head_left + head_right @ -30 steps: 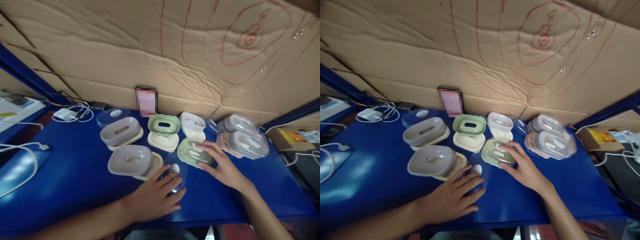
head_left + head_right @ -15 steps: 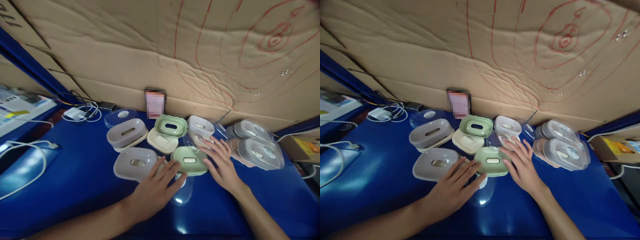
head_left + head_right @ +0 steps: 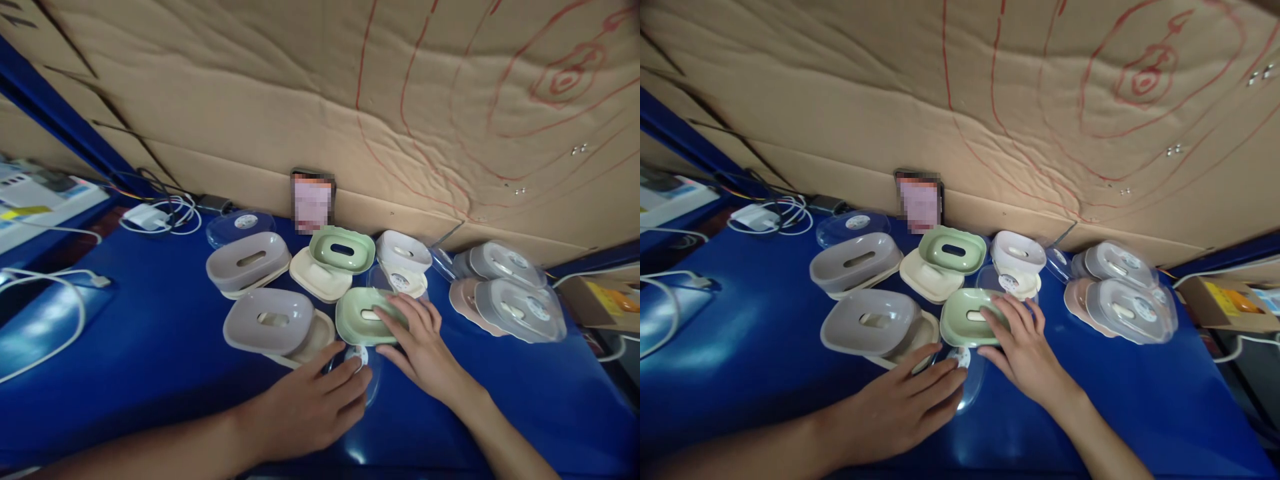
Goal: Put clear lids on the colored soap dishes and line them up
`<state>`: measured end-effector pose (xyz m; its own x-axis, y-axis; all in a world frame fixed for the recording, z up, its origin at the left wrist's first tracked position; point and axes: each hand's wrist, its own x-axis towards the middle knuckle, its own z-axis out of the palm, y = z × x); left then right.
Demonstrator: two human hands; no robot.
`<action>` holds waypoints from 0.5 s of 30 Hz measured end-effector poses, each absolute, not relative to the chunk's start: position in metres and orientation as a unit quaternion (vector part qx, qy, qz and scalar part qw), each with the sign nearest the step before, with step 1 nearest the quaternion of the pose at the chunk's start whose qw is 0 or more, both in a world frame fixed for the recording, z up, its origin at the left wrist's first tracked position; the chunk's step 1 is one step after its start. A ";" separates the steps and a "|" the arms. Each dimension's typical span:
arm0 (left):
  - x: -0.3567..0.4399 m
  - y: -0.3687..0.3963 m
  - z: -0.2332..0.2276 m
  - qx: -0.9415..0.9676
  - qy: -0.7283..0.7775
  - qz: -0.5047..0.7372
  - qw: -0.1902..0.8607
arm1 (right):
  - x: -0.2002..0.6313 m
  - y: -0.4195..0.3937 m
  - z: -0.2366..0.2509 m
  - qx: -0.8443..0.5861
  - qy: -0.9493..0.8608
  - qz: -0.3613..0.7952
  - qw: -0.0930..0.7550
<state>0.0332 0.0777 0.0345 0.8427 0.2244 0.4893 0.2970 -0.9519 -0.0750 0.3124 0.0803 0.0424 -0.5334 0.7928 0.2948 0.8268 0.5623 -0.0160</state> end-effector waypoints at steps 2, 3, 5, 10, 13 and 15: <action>0.033 0.077 0.036 -0.959 -0.133 -0.239 0.077 | 0.311 0.080 0.043 -0.466 -0.871 -0.048 0.149; 0.033 0.077 0.037 -0.960 -0.135 -0.234 0.079 | 0.310 0.079 0.044 -0.466 -0.869 -0.034 0.162; 0.034 0.076 0.038 -0.962 -0.144 -0.218 0.085 | 0.310 0.078 0.045 -0.464 -0.866 -0.005 0.188; 0.034 0.077 0.042 -0.961 -0.155 -0.203 0.107 | 0.312 0.079 0.046 -0.449 -0.863 -0.009 0.230; 0.033 0.078 0.042 -0.962 -0.155 -0.198 0.102 | 0.308 0.087 0.051 -0.426 -0.871 -0.060 0.236; 0.032 0.078 0.041 -0.963 -0.154 -0.197 0.095 | 0.304 0.093 0.058 -0.425 -0.870 -0.092 0.232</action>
